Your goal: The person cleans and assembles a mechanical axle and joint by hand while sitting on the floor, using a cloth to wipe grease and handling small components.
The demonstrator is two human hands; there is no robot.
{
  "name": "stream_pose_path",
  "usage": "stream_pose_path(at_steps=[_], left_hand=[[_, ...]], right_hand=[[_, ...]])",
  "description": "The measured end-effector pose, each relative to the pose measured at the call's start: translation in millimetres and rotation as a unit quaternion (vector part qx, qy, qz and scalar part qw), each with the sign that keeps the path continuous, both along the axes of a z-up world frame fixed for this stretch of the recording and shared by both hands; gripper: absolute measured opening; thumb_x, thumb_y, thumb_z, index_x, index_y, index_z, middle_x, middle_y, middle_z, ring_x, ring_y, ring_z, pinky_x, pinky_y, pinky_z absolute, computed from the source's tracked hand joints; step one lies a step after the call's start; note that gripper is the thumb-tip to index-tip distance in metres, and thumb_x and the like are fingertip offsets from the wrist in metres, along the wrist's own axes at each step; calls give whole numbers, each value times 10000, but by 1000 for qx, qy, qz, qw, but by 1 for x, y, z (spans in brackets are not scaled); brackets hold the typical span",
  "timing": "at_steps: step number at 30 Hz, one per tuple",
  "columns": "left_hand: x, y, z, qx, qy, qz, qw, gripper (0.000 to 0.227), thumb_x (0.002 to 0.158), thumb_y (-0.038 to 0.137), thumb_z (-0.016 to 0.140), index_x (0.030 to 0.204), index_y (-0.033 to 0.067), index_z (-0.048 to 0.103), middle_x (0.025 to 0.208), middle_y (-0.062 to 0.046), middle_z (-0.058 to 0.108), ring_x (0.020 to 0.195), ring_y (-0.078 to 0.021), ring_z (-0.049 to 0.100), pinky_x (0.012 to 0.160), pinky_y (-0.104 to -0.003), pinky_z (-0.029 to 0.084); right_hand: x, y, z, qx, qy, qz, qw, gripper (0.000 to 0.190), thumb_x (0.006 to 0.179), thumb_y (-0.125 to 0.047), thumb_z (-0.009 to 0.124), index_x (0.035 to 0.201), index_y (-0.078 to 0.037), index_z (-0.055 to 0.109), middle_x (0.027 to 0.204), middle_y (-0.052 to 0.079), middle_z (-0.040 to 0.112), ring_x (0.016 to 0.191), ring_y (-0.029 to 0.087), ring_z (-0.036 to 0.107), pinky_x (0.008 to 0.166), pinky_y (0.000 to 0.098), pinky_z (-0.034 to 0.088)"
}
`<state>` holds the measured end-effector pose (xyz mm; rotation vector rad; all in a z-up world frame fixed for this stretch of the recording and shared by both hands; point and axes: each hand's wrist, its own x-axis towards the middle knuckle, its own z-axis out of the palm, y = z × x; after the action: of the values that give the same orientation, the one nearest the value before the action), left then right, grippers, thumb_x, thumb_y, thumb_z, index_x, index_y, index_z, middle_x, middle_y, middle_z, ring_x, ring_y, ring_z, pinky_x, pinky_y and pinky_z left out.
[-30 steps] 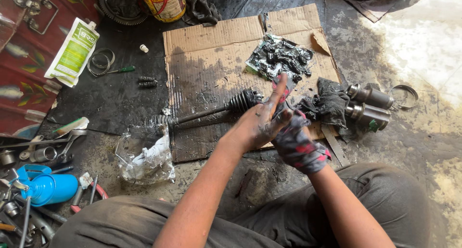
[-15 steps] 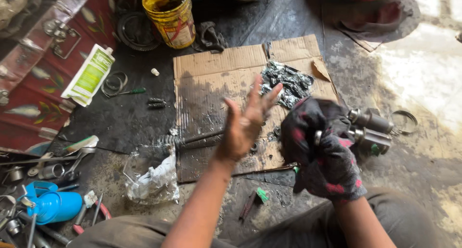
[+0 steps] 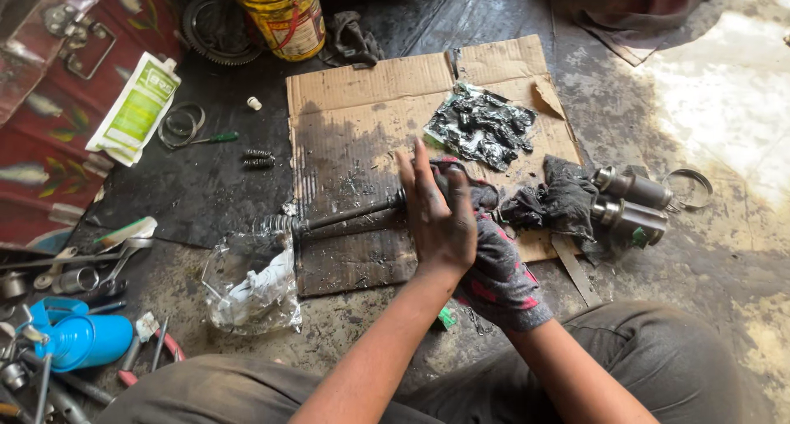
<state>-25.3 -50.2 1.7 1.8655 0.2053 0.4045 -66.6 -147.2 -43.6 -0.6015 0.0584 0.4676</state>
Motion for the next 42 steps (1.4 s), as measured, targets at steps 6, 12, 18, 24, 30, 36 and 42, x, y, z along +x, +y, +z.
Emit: stream_pose_path(at_steps=[6, 12, 18, 24, 30, 36, 42], left_hand=[[-12, 13, 15, 372, -178, -2, 911, 1015, 879, 840, 214, 1671, 212, 124, 1754, -218, 83, 1640, -450, 117, 1309, -722, 67], [9, 34, 15, 335, -221, -50, 915, 1264, 765, 980, 343, 1695, 246, -96, 1771, -191, -118, 1609, -414, -55, 1332, -700, 113], [39, 90, 30, 122, 89, -366, 918, 1525, 430, 1026, 538, 1554, 245, -135, 1707, -87, -129, 1519, -339, -55, 1190, -607, 129], [24, 96, 55, -142, 86, -471, 866, 1271, 737, 1018, 73, 1663, 157, 211, 1703, -198, 353, 1598, -342, 141, 1226, -506, 13], [32, 73, 41, -26, 280, -350, 894, 1085, 706, 845, 503, 1599, 274, 273, 1542, -170, 395, 1430, -305, 382, 1086, -497, 401], [29, 102, 56, -23, 336, -347, 876, 540, 805, 550, 750, 990, 45, 794, 817, -86, 755, 747, -192, 641, 726, -370, 527], [23, 99, 59, -293, 222, -536, 760, 384, 1005, 329, 535, 1154, 24, 714, 969, -46, 762, 873, -141, 692, 861, -264, 565]], right_hand=[[4, 1, 31, -17, 10, 4, 1000, 299, 990, -101, 617, 1263, 20, 605, 1174, 129, 673, 1048, 209, 645, 915, 370, 538], [-5, -7, 52, -226, -186, 27, 956, 289, 966, -144, 679, 1206, 13, 641, 1101, 117, 710, 997, 203, 670, 887, 362, 553], [-24, -5, 60, -153, -8, -49, 987, 349, 1023, -4, 593, 1363, 49, 650, 1145, 203, 708, 973, 214, 624, 883, 352, 479], [6, -12, 69, -254, -174, -157, 938, 415, 976, -34, 592, 1384, 39, 585, 1260, 191, 666, 1104, 247, 609, 987, 400, 459], [7, -20, 55, -350, -219, -153, 898, 441, 980, -103, 583, 1400, 27, 541, 1304, 188, 642, 1152, 260, 596, 1024, 403, 452], [1, -26, 42, -419, -256, -128, 862, 476, 983, -172, 573, 1415, 15, 498, 1348, 185, 618, 1201, 273, 582, 1060, 407, 444], [12, -25, 48, -362, -226, -101, 899, 517, 987, -241, 564, 1430, 2, 454, 1393, 182, 593, 1249, 286, 568, 1097, 410, 436]])
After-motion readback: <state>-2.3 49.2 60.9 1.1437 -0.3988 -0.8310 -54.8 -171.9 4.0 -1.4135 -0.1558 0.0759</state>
